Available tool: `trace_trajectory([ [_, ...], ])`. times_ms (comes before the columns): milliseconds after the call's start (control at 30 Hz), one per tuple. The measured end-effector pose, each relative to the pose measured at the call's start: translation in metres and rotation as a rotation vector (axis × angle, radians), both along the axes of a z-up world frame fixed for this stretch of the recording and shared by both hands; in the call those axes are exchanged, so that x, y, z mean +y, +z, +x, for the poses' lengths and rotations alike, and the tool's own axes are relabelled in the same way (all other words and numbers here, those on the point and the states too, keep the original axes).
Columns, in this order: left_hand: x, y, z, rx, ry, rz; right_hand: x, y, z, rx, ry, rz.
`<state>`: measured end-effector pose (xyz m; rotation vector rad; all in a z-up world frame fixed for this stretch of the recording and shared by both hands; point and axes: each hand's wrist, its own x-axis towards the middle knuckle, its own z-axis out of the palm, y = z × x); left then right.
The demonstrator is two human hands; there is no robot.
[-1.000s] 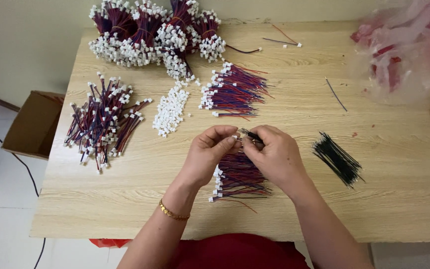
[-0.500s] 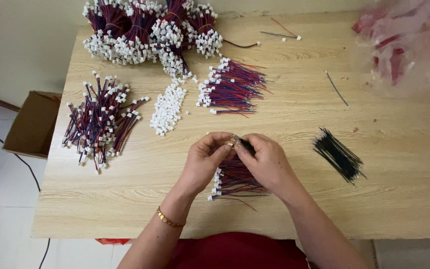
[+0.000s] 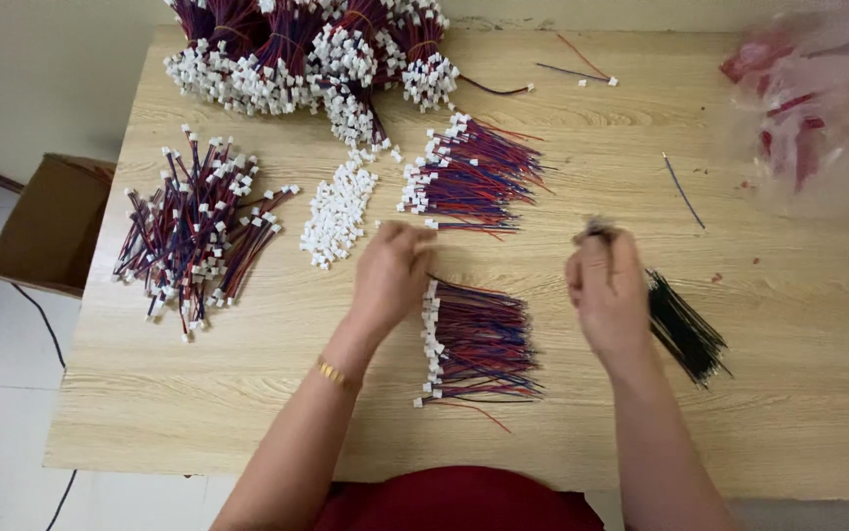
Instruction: Manually assembling wire harnesses by sliding black sleeves onto bundles of wires with connectors
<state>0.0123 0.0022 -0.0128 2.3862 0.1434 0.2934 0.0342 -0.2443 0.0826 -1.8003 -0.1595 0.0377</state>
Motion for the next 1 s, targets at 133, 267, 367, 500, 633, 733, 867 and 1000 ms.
trace_trajectory([
  [133,0.004,0.008,0.026,-0.019,-0.029,0.125,0.013,-0.005,-0.002,0.110,0.121,-0.033],
  [267,0.005,-0.008,0.036,-0.050,-0.019,0.261,0.018,-0.037,0.002,0.201,0.184,0.157],
  [367,0.006,-0.009,0.035,-0.109,-0.013,0.309,0.025,-0.042,0.000,0.280,0.199,0.269],
  [500,0.007,-0.004,0.030,-0.136,-0.034,0.272,0.031,-0.048,0.001,0.307,0.210,0.299],
  [633,0.004,0.026,0.021,-0.192,-0.035,0.259,0.032,-0.042,-0.002,0.295,0.206,0.286],
  [733,0.002,0.025,0.023,-0.230,-0.072,0.138,0.031,-0.037,-0.004,0.286,0.202,0.265],
  [867,-0.006,0.037,0.014,-0.215,-0.124,-0.199,0.028,-0.029,-0.010,0.281,0.186,0.269],
  [1000,-0.019,0.063,-0.011,-0.150,-0.055,-0.627,0.030,-0.012,-0.017,0.260,0.174,0.247],
])
